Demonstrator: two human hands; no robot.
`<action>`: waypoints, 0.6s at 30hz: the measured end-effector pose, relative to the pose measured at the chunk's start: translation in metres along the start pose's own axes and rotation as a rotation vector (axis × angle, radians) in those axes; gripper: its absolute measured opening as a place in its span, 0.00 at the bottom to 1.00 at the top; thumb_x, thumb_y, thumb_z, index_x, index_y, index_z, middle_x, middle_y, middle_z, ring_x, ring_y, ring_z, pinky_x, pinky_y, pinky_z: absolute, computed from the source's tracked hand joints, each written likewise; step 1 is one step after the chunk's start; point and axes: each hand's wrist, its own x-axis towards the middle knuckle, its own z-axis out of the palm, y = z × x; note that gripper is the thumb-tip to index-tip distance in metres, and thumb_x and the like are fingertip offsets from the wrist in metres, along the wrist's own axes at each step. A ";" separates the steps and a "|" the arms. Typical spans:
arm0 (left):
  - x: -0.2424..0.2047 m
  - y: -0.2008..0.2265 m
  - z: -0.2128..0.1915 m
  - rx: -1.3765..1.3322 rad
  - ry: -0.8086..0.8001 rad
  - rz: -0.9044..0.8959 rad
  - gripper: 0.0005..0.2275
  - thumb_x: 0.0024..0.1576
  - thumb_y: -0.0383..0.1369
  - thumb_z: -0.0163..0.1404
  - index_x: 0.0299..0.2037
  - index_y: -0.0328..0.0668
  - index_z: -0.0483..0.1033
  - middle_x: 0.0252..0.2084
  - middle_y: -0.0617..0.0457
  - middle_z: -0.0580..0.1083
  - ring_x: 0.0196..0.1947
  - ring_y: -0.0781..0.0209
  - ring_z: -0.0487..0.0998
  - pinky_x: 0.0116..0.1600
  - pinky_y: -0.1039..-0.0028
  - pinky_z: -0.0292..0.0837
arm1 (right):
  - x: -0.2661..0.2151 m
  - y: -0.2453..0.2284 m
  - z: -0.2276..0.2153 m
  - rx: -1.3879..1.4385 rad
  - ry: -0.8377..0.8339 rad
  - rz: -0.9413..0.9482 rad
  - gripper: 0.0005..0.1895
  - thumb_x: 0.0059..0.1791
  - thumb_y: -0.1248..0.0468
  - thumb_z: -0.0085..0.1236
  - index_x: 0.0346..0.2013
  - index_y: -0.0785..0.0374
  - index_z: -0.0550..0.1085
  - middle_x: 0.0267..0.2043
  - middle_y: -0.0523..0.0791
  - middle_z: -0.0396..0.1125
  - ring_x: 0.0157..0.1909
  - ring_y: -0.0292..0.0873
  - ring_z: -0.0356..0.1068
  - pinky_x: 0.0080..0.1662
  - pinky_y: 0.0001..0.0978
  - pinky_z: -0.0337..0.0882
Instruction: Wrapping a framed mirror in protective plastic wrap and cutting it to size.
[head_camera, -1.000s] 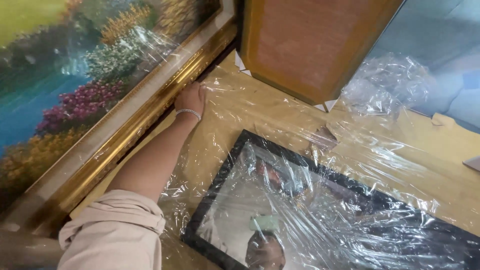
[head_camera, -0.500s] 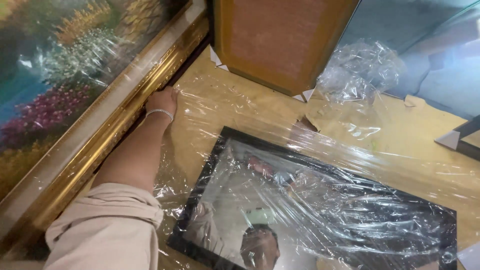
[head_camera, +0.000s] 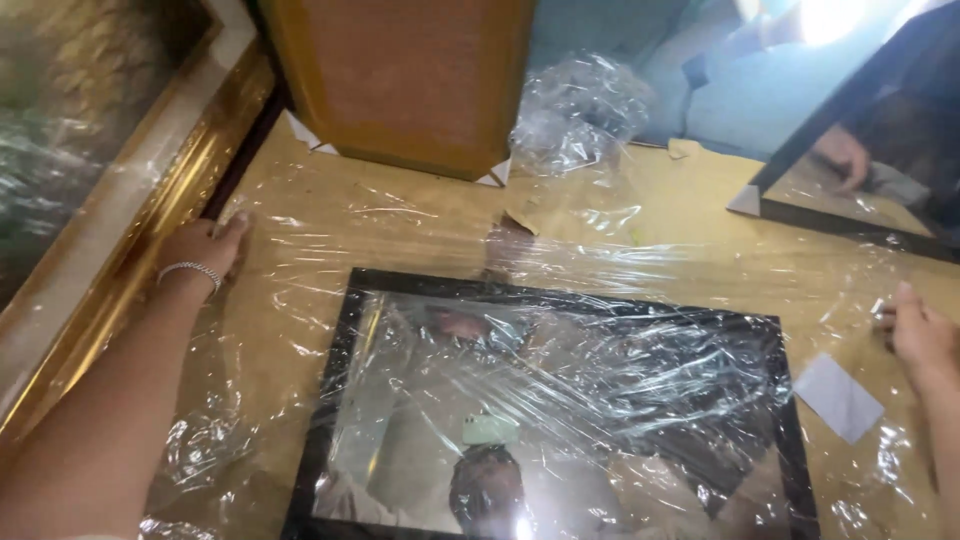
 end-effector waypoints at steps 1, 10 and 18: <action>0.002 0.004 0.000 0.079 0.056 0.011 0.30 0.56 0.56 0.35 0.45 0.30 0.70 0.46 0.34 0.69 0.45 0.34 0.68 0.44 0.50 0.64 | -0.031 -0.034 0.004 -0.009 0.018 0.017 0.31 0.57 0.39 0.32 0.39 0.58 0.76 0.38 0.52 0.69 0.39 0.60 0.65 0.38 0.44 0.62; 0.026 0.086 -0.012 -0.027 -0.090 -0.210 0.32 0.52 0.57 0.41 0.53 0.33 0.65 0.54 0.37 0.63 0.49 0.32 0.65 0.48 0.48 0.62 | -0.050 -0.146 -0.036 0.179 -0.049 0.153 0.28 0.44 0.43 0.53 0.46 0.61 0.69 0.45 0.51 0.64 0.45 0.52 0.63 0.44 0.39 0.59; 0.131 0.033 0.027 -0.735 0.042 -0.419 0.05 0.50 0.41 0.50 0.32 0.57 0.72 0.30 0.63 0.69 0.28 0.71 0.66 0.34 0.76 0.59 | 0.083 -0.030 0.031 0.674 0.148 0.659 0.17 0.41 0.49 0.47 0.44 0.41 0.65 0.44 0.39 0.61 0.41 0.46 0.59 0.42 0.37 0.61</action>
